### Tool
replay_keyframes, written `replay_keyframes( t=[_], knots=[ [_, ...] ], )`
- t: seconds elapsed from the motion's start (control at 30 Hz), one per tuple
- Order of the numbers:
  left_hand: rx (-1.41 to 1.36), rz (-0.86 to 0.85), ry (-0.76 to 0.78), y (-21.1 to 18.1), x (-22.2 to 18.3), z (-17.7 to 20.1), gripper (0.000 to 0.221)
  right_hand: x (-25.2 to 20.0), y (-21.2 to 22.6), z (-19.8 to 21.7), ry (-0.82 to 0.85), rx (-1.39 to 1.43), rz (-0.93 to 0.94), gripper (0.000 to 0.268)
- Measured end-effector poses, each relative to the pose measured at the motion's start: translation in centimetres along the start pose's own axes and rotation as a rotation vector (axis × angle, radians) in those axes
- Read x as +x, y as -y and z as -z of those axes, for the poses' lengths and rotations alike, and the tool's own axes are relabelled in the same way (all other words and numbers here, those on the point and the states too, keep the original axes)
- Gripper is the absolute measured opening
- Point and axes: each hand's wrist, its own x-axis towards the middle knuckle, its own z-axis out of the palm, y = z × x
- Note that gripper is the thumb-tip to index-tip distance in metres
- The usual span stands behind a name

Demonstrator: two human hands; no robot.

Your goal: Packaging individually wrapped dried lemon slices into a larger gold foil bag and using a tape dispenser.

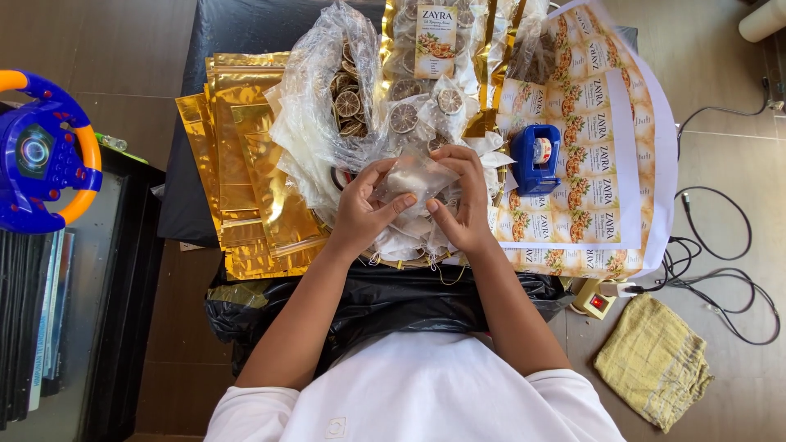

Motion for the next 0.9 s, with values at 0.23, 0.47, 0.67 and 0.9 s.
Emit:
replay_keyframes(
  t=[0.23,0.47,0.67,0.9],
  knots=[
    [-0.065,0.024,0.024,-0.3,-0.1,-0.1,0.052,-0.1,-0.4,0.2,0.013,-0.007,0.019,0.032],
    [-0.061,0.006,0.069,-0.8,0.0,-0.1,0.051,-0.4,-0.7,0.2,-0.02,0.016,0.015,0.035],
    [-0.011,-0.036,0.03,-1.1,-0.3,-0.2,0.051,-0.6,-1.2,0.0,-0.074,0.06,0.016,0.043],
    [-0.025,-0.021,-0.069,-3.0,-0.8,0.1,0.07,0.8,-1.5,1.3,-0.11,0.33,-0.196,0.042]
  ],
)
